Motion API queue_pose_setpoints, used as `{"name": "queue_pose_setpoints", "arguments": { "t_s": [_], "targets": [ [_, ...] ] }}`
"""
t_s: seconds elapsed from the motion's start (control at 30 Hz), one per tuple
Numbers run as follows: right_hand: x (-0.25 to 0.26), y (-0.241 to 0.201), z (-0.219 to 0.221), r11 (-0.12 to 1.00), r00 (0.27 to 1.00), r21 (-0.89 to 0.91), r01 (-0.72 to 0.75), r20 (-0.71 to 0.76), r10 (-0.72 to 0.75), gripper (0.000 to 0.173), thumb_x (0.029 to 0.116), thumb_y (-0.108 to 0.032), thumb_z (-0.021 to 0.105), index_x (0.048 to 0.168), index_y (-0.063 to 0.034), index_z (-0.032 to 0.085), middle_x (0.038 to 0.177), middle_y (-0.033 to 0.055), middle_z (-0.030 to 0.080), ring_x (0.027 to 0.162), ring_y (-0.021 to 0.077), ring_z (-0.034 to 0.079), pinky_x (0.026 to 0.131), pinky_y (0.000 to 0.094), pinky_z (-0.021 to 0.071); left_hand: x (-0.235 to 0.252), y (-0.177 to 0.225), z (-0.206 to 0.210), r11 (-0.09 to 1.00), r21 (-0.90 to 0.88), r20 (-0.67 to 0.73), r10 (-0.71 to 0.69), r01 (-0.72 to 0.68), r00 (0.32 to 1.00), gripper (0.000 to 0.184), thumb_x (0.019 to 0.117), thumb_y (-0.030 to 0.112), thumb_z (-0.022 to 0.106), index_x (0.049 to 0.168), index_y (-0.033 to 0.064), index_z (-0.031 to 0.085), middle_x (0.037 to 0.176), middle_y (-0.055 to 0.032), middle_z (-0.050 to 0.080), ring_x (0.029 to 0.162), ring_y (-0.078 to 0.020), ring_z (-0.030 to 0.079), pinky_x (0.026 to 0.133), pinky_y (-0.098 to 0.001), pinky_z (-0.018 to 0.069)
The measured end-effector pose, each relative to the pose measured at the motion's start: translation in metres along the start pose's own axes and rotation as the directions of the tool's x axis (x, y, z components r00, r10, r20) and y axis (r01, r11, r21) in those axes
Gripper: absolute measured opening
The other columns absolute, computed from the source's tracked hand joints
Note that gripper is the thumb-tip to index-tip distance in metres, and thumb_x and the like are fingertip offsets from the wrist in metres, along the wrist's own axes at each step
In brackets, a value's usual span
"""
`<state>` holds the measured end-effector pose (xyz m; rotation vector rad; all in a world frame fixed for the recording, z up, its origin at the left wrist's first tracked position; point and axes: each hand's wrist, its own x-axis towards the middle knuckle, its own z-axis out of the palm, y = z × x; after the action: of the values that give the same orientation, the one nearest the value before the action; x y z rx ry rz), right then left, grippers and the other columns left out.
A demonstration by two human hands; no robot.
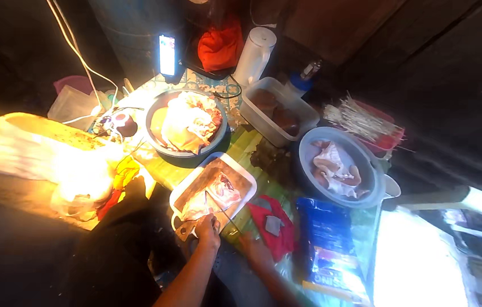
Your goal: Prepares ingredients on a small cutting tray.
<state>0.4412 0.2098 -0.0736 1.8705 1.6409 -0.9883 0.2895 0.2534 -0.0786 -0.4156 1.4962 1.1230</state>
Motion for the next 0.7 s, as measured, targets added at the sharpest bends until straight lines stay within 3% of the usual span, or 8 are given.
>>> {"name": "queue_pose_setpoints", "arguments": {
  "t_s": [0.07,0.17,0.23,0.33,0.43,0.5,0.6,0.7],
  "targets": [
    [-0.002,0.0,0.003,1.0,1.0,0.015,-0.017,0.002,0.017,0.051,0.1121,-0.043,0.033,0.145,-0.007,0.048,0.117,0.0229,0.071,0.112,0.0417,0.07,0.094,0.0578,0.0548,0.002,0.008,0.013,0.994,-0.11,-0.032,-0.027,0.023,0.999,0.02,0.1036,0.007,0.054,0.121,-0.002,0.055,0.108,-0.0152,0.056,0.089,-0.0207,0.054,0.076,-0.0316,0.0486],
    [-0.005,-0.004,0.003,0.999,0.999,0.042,-0.031,-0.008,0.032,0.052,0.112,-0.043,0.033,0.147,-0.007,0.047,0.115,0.0221,0.072,0.111,0.0401,0.07,0.094,0.0565,0.0553,0.011,0.018,0.028,0.984,-0.17,-0.058,-0.07,0.059,0.996,0.011,0.0986,0.014,0.061,0.106,0.0086,0.054,0.092,-0.0064,0.05,0.075,-0.0164,0.049,0.064,-0.0291,0.0447],
    [-0.008,-0.009,-0.002,0.998,1.0,0.062,-0.027,-0.009,0.028,0.049,0.1122,-0.041,0.034,0.145,-0.0065,0.048,0.114,0.0221,0.072,0.11,0.0398,0.071,0.093,0.0557,0.0555,0.013,0.024,0.031,0.974,-0.224,0.009,-0.026,0.027,1.0,0.023,0.0984,0.011,0.064,0.118,0.0031,0.056,0.106,-0.0126,0.056,0.092,-0.0222,0.055,0.081,-0.0368,0.0497],
    [-0.014,-0.02,-0.008,0.998,0.999,0.06,-0.029,-0.018,0.03,0.047,0.1123,-0.038,0.034,0.143,-0.0067,0.048,0.113,0.022,0.072,0.109,0.0396,0.071,0.092,0.0556,0.0559,0.018,0.031,0.037,0.987,-0.155,-0.018,0.041,-0.043,0.999,0.03,0.096,0.006,0.065,0.123,-0.0008,0.053,0.11,-0.0173,0.056,0.095,-0.0261,0.055,0.082,-0.0402,0.0499],
    [-0.019,-0.032,-0.013,0.999,0.999,-0.005,-0.039,-0.033,0.039,0.047,0.1126,-0.038,0.032,0.144,-0.0073,0.047,0.112,0.0202,0.073,0.108,0.0385,0.072,0.092,0.0545,0.0561,0.021,0.032,0.038,0.998,0.027,-0.079,0.061,-0.059,0.995,0.042,0.0963,0.003,0.063,0.133,-0.0033,0.044,0.113,-0.0218,0.052,0.091,-0.0293,0.053,0.075,-0.0433,0.0497],
    [-0.019,-0.039,-0.015,0.998,0.998,-0.042,-0.042,-0.037,0.04,0.047,0.1129,-0.038,0.031,0.145,-0.0077,0.047,0.113,0.02,0.073,0.108,0.0382,0.072,0.092,0.0543,0.0563,0.021,0.031,0.038,0.99,0.116,-0.108,0.095,-0.082,0.99,0.035,0.0974,0.002,0.061,0.128,-0.0041,0.046,0.105,-0.0214,0.053,0.084,-0.0285,0.054,0.068,-0.0421,0.0491],
    [-0.016,-0.05,-0.023,0.995,0.997,-0.07,-0.075,0.018,0.077,0.048,0.1137,-0.038,0.028,0.149,-0.0086,0.042,0.119,0.0203,0.071,0.113,0.0385,0.07,0.094,0.0549,0.0555,0.024,0.025,0.033,0.983,0.155,-0.079,0.109,-0.096,0.991,0.032,0.1,0.003,0.058,0.129,-0.0057,0.047,0.104,-0.0227,0.055,0.084,-0.0289,0.056,0.07,-0.0425,0.0511],
    [-0.005,-0.061,-0.029,0.995,0.996,-0.057,-0.085,0.034,0.087,0.051,0.1139,-0.037,0.026,0.154,-0.0081,0.038,0.125,0.0209,0.07,0.117,0.0385,0.069,0.097,0.0552,0.0546,0.027,0.017,0.032,0.987,0.121,-0.082,0.116,-0.106,0.99,0.024,0.0972,-0.001,0.058,0.118,-0.0042,0.048,0.091,-0.0172,0.052,0.069,-0.0229,0.051,0.058,-0.0361,0.0467]
  ]
}}
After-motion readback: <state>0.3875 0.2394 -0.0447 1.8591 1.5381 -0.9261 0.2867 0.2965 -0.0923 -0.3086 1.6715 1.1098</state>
